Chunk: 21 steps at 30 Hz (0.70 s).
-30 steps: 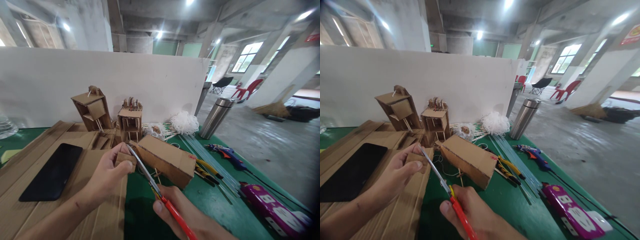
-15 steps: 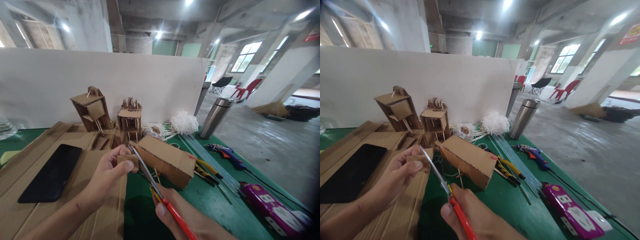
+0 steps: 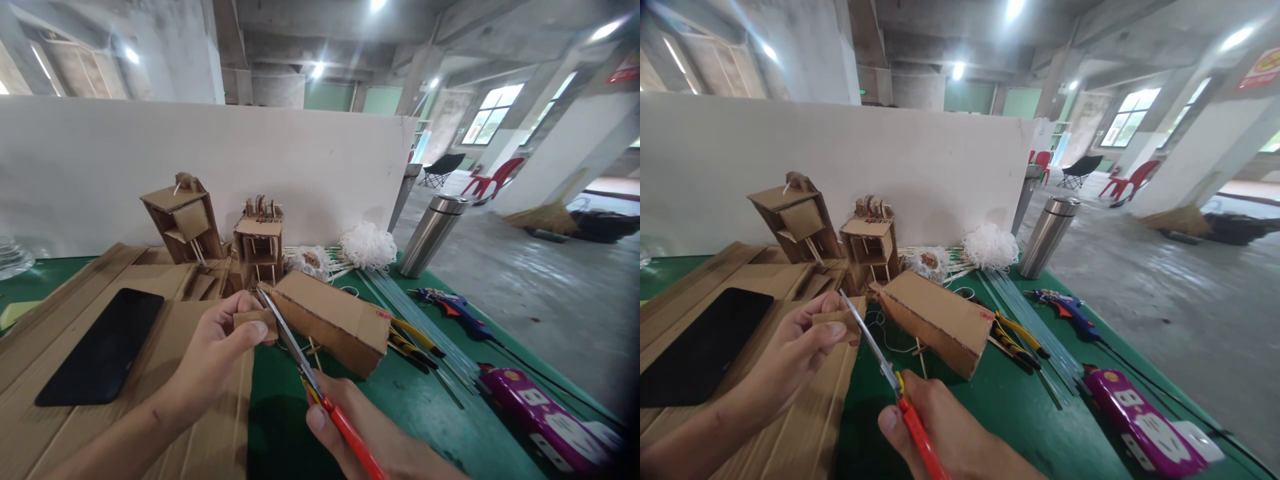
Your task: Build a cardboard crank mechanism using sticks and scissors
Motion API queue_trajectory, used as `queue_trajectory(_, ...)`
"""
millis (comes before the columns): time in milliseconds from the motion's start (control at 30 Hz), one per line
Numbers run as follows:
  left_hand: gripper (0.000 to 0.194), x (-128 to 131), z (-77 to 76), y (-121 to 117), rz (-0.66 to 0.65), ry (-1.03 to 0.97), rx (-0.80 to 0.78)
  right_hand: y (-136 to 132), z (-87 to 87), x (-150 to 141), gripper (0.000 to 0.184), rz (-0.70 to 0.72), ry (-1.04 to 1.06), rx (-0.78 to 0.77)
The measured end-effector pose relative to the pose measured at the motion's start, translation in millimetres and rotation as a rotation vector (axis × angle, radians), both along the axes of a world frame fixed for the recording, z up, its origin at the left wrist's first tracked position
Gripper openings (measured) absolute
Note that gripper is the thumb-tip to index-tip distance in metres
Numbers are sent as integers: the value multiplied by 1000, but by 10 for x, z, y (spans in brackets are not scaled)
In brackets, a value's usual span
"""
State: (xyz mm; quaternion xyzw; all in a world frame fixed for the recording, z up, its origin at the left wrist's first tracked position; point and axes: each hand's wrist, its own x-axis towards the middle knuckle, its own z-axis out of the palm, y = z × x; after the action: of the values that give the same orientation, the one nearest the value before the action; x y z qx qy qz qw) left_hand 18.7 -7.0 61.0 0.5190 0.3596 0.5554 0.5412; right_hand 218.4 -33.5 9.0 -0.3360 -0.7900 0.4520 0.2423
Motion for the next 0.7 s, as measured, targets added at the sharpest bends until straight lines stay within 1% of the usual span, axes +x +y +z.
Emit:
queue_trajectory(167, 26, -1, 20, -5, 6, 24, 14, 11, -37, 2, 56, -3, -18, 19)
queue_trajectory(300, 25, -6, 53, -21, 16, 45, 21, 20, -67, 14, 51, -22, -32, 52)
queue_trajectory(433, 18, -7, 82, -25, 31, 84, 28, 25, -78, 36, 46, -46, -52, 74)
queue_trajectory(567, 12, -17, 102, -14, 39, 129, 12, 24, -77, 40, 45, -52, -70, 61)
queue_trajectory(700, 6, -63, 95, 19, 16, 180, 22, 34, -94, 35, 46, -53, -77, 40)
